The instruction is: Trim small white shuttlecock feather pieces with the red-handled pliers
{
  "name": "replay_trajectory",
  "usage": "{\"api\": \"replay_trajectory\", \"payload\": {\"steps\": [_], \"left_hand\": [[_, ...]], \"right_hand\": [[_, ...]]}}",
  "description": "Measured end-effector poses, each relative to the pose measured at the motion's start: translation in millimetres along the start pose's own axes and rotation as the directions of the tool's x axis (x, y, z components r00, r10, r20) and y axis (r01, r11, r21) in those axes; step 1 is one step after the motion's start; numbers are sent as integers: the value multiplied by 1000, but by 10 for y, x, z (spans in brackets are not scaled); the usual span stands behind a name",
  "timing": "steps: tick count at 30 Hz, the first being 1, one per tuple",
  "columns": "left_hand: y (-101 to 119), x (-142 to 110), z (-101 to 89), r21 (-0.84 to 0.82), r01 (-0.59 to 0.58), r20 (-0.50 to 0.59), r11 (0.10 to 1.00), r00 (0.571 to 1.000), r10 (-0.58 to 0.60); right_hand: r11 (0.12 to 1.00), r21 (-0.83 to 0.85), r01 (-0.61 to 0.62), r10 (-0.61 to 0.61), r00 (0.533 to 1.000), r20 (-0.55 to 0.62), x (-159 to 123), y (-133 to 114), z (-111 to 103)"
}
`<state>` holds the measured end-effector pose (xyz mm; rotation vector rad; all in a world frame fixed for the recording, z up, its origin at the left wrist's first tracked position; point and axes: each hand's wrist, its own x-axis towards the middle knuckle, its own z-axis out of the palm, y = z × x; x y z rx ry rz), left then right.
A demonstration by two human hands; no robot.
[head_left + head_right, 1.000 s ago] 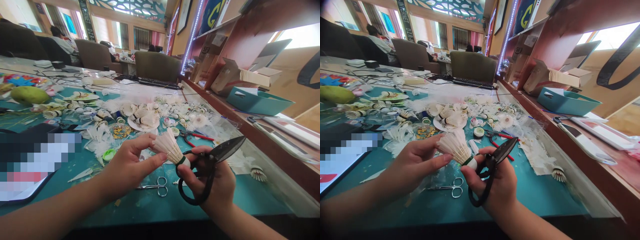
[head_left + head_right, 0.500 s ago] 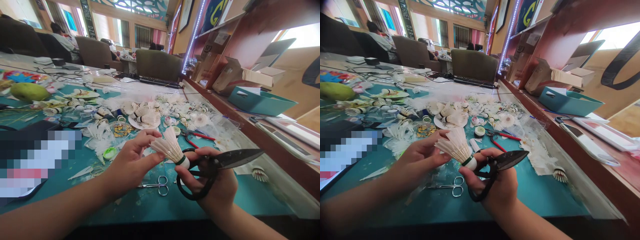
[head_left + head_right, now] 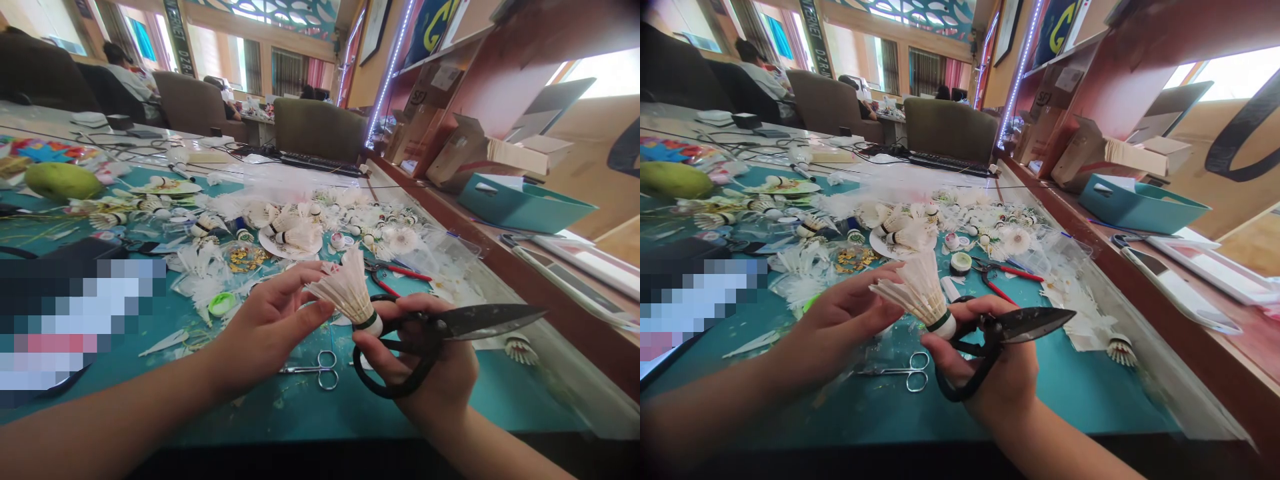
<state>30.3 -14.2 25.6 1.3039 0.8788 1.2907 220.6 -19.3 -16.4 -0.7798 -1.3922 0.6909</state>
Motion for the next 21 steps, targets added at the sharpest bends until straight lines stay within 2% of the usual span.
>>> {"api": "replay_trajectory", "payload": {"steps": [5, 9, 11, 14, 18, 21], "left_hand": [[-20, -15, -7, -68, -24, 42, 997, 999, 27], [-90, -36, -7, -164, -89, 5, 982, 996, 91], [-98, -42, -3, -216, -80, -24, 973, 997, 76], [-72, -40, 3, -291, 52, 9, 955, 999, -52], [-43, -40, 7, -344, 248, 209, 906, 961, -184], [-41, -42, 10, -344, 255, 168, 904, 964, -208]], "right_hand": [[994, -59, -87, 91, 993, 68, -29, 52, -33], [1000, -18, -9, 13, 982, 190, 13, 77, -61], [1000, 17, 5, -9, 974, 226, 39, 55, -61], [998, 63, -27, 13, 977, 213, 58, 14, -42], [994, 93, -61, 41, 978, 206, 56, 7, -20], [992, 90, -88, 62, 962, 264, 62, 15, -38]]}}
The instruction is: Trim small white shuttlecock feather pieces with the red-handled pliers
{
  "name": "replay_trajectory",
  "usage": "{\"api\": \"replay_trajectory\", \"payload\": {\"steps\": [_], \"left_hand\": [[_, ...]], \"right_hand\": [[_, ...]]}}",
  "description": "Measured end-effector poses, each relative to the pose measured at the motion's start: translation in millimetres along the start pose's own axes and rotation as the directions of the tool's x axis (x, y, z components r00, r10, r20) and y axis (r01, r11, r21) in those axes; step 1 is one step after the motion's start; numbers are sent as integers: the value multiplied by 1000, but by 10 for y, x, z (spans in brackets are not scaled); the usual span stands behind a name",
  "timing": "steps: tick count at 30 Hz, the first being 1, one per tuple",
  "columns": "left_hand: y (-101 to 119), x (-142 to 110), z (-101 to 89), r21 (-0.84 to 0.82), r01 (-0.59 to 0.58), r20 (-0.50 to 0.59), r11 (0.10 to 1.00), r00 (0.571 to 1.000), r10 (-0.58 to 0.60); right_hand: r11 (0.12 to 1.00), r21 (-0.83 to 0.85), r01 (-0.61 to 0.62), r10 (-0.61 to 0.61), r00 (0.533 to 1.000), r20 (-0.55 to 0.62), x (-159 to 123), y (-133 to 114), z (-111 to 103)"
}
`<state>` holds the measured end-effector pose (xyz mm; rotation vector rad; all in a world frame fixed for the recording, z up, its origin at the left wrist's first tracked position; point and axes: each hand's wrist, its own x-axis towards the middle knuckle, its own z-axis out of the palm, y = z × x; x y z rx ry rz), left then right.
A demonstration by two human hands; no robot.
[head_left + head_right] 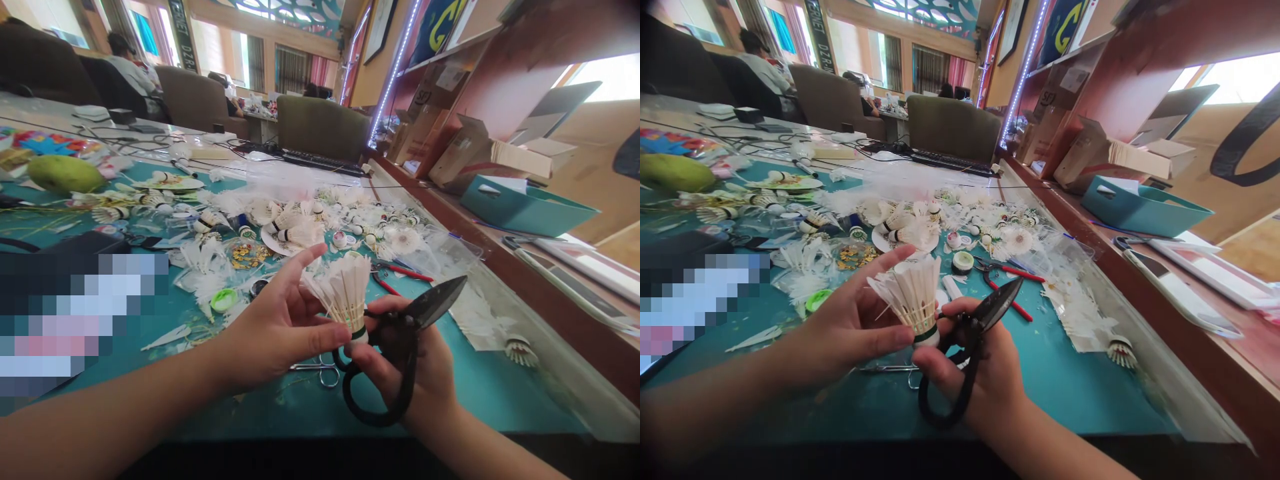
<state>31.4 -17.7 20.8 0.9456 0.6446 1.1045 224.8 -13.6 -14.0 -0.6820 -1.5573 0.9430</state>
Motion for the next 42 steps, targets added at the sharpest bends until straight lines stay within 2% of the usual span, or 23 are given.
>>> {"api": "replay_trajectory", "payload": {"steps": [3, 9, 11, 14, 19, 21, 33, 38, 42], "left_hand": [[15, 17, 7, 32, -59, -83, 998, 995, 62], [60, 55, -20, 120, -180, -126, 976, 973, 195], [53, 63, -45, 129, -197, -140, 972, 967, 215], [29, 80, -74, 73, -258, -127, 963, 956, 265], [12, 100, -79, 15, -296, -91, 955, 951, 297], [22, 99, -70, 19, -300, -91, 954, 949, 301], [82, 71, -27, 72, -240, -90, 968, 965, 246], [47, 75, -84, 104, -208, -138, 973, 965, 221], [41, 73, -96, 103, -181, -99, 978, 977, 191]], "right_hand": [[999, -25, -36, 37, 997, 73, -1, -31, -52], [982, -171, -80, 119, 966, 230, -77, -151, -125], [967, -180, -180, 228, 927, 297, -101, -187, -133], [922, -219, -320, 382, 843, 379, -92, -247, -150], [900, -184, -394, 431, 753, 497, -35, -324, -198], [896, -169, -410, 434, 735, 520, -38, -325, -217], [882, -160, -444, 459, 729, 508, -84, -293, -223], [882, -161, -443, 463, 752, 469, -67, -281, -209], [882, -172, -438, 464, 751, 470, -75, -274, -220]]}}
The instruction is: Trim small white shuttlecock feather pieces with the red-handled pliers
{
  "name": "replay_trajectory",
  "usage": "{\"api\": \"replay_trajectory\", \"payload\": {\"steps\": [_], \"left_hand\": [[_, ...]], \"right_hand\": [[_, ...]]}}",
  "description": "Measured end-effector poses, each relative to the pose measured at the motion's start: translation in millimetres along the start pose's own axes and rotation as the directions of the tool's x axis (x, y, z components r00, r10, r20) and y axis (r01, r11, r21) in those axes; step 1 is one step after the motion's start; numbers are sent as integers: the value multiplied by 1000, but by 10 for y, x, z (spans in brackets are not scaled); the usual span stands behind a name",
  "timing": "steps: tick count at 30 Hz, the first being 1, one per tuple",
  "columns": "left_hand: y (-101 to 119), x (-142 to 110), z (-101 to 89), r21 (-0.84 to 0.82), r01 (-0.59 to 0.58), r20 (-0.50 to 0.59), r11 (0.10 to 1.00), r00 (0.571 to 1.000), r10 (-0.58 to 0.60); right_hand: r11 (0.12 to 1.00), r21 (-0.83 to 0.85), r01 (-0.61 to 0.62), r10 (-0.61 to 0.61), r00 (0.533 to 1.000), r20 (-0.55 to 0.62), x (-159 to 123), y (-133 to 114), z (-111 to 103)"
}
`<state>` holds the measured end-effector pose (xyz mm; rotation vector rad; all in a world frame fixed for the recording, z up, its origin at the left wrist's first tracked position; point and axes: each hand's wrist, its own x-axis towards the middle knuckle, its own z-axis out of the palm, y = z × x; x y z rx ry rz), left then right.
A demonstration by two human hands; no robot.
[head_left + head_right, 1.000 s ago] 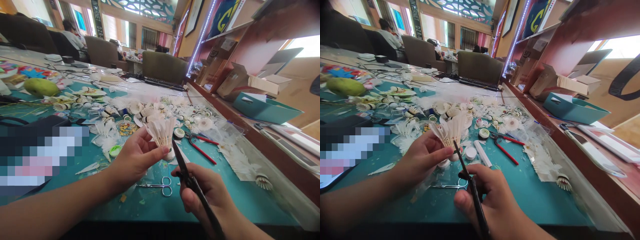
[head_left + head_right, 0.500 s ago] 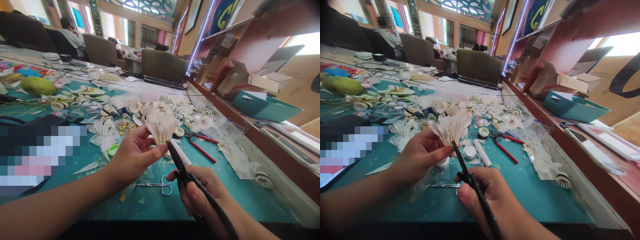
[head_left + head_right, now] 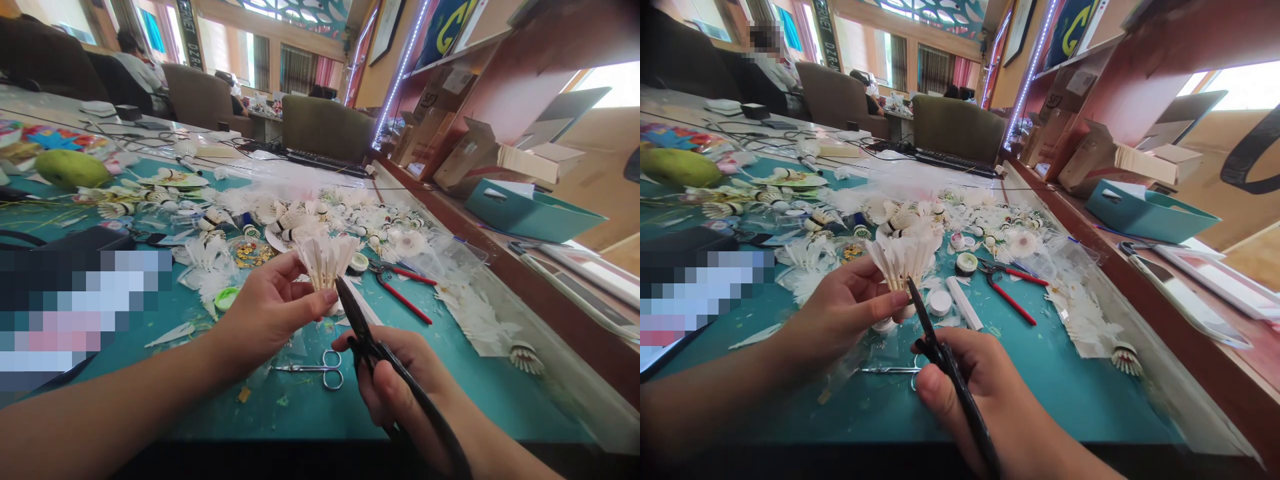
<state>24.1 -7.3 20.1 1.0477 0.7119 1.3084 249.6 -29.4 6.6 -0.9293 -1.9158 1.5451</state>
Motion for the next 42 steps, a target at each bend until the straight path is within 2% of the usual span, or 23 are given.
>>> {"api": "replay_trajectory", "payload": {"steps": [4, 8, 16, 19, 28, 32, 37, 42], "left_hand": [[24, -8, 3, 50, 0, -8, 999, 1000, 1], [35, -13, -20, 158, -3, -47, 987, 999, 11], [38, 9, -59, 316, -131, -76, 940, 984, 163], [46, 15, -59, 336, -151, -80, 930, 979, 188], [42, 5, -68, 395, -113, -96, 912, 982, 163], [50, 4, -69, 337, -55, -87, 940, 992, 89], [47, 65, -91, 236, -36, -203, 971, 975, 85], [49, 78, -95, 161, -12, -194, 987, 980, 44]], "right_hand": [[999, -44, 14, -15, 1000, -26, 7, -60, -1], [998, -66, 24, -23, 1000, 18, 61, -169, -10], [987, -31, -157, 156, 987, -23, 125, -167, -31], [988, -58, -141, 139, 990, -38, 130, -151, -37], [989, -91, -119, 115, 992, -52, 150, -110, -27], [991, -55, -123, 121, 992, -34, 123, -125, -23], [996, -57, -62, 65, 997, 46, 87, -155, -105], [997, 78, -19, 13, 998, 69, 47, -161, -143]]}}
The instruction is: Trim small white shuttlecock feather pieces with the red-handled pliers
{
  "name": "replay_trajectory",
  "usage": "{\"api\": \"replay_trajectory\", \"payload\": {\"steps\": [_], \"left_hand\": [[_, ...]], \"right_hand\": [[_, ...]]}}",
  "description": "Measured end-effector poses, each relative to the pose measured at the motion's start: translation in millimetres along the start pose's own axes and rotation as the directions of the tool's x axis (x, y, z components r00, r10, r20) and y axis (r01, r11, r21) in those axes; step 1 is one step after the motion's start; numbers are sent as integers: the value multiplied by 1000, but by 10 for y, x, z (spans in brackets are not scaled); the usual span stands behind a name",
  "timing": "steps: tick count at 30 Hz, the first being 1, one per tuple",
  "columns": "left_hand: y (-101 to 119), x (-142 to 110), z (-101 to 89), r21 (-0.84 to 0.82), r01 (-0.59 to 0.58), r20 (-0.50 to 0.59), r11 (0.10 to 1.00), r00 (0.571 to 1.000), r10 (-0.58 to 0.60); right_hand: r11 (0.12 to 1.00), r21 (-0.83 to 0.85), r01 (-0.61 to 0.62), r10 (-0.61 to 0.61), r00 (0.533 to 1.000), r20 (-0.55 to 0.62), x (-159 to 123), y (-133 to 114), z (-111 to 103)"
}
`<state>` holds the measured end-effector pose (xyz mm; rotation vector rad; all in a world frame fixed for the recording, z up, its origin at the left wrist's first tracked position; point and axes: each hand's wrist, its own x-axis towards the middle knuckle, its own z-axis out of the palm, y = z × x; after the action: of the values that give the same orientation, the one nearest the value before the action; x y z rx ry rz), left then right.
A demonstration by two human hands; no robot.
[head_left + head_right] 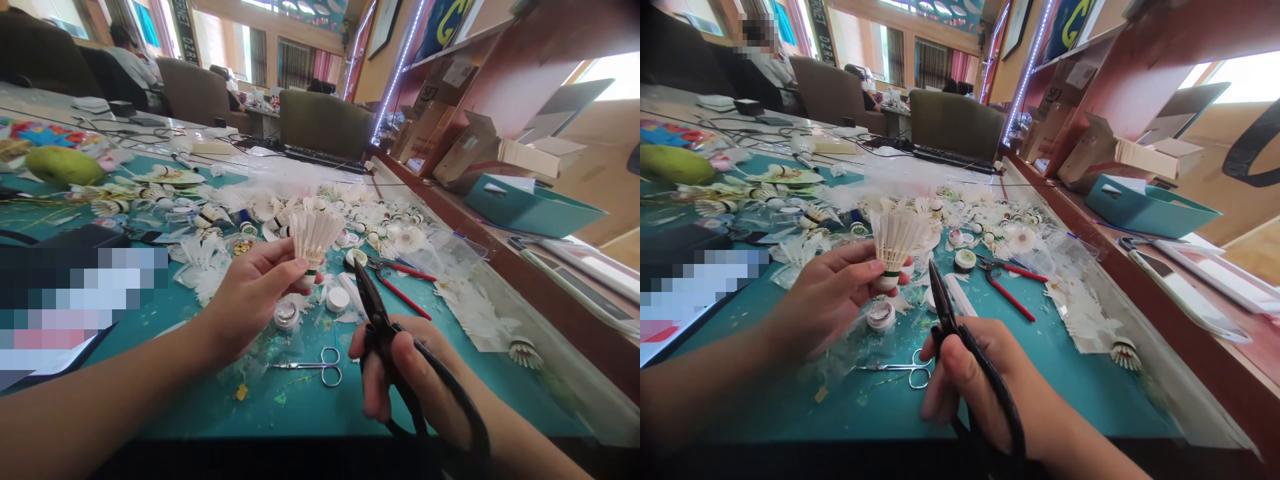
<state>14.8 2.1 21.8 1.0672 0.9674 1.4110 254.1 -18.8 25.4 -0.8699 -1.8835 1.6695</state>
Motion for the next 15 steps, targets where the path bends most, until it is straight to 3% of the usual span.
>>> {"api": "replay_trajectory", "payload": {"steps": [8, 15], "left_hand": [[-7, -55, 33, -38, -7, 69, 999, 998, 10], [10, -66, 64, -94, -15, 152, 995, 988, 29]], "right_hand": [[992, 101, -74, 74, 997, 7, -71, -61, 115], [980, 127, -151, 147, 988, 41, -20, -72, 91]]}}
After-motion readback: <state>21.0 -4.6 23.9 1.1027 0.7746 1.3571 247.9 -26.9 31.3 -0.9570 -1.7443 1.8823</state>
